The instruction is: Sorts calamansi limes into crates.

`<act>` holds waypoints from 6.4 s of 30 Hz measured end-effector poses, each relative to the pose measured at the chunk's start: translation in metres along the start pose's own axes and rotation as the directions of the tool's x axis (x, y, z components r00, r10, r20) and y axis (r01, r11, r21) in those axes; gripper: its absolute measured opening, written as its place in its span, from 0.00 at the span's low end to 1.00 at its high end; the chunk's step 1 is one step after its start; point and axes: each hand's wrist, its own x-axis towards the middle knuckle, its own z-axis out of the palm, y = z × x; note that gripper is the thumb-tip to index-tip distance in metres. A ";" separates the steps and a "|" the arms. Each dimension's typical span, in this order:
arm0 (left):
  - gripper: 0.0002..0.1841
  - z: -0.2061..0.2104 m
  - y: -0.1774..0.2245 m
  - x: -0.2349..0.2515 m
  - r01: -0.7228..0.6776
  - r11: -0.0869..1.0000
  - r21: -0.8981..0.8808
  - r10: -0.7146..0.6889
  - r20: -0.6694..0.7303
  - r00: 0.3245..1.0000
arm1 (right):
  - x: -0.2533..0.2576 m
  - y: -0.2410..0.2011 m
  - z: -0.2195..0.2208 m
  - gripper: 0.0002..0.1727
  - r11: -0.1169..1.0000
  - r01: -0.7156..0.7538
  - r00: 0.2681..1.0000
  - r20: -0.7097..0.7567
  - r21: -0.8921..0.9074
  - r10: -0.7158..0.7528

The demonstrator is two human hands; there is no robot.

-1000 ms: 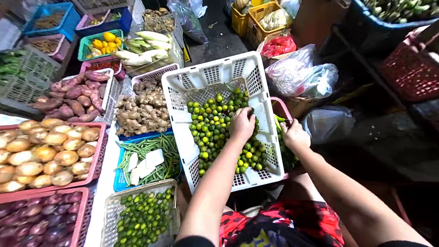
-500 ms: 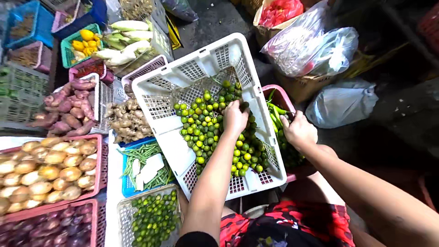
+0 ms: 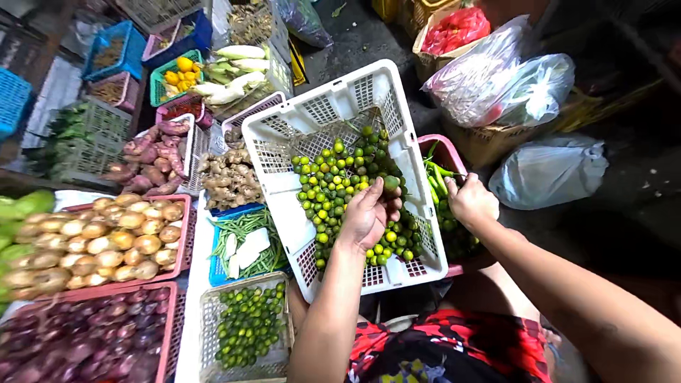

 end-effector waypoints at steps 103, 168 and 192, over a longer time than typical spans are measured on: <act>0.18 -0.095 0.052 -0.046 0.155 -0.300 0.941 0.220 -0.090 0.971 | -0.025 0.042 -0.013 0.29 0.762 0.341 0.903 -0.418 0.550 -0.102; 0.29 -0.230 -0.027 -0.089 0.600 0.500 0.625 0.306 -0.775 0.553 | -0.057 -0.232 0.105 0.24 0.144 0.975 0.202 0.412 -0.169 -0.888; 0.21 -0.237 -0.038 -0.090 0.555 0.547 0.627 0.339 -0.772 0.537 | -0.075 -0.251 0.106 0.35 0.563 0.826 0.467 0.530 0.023 -0.708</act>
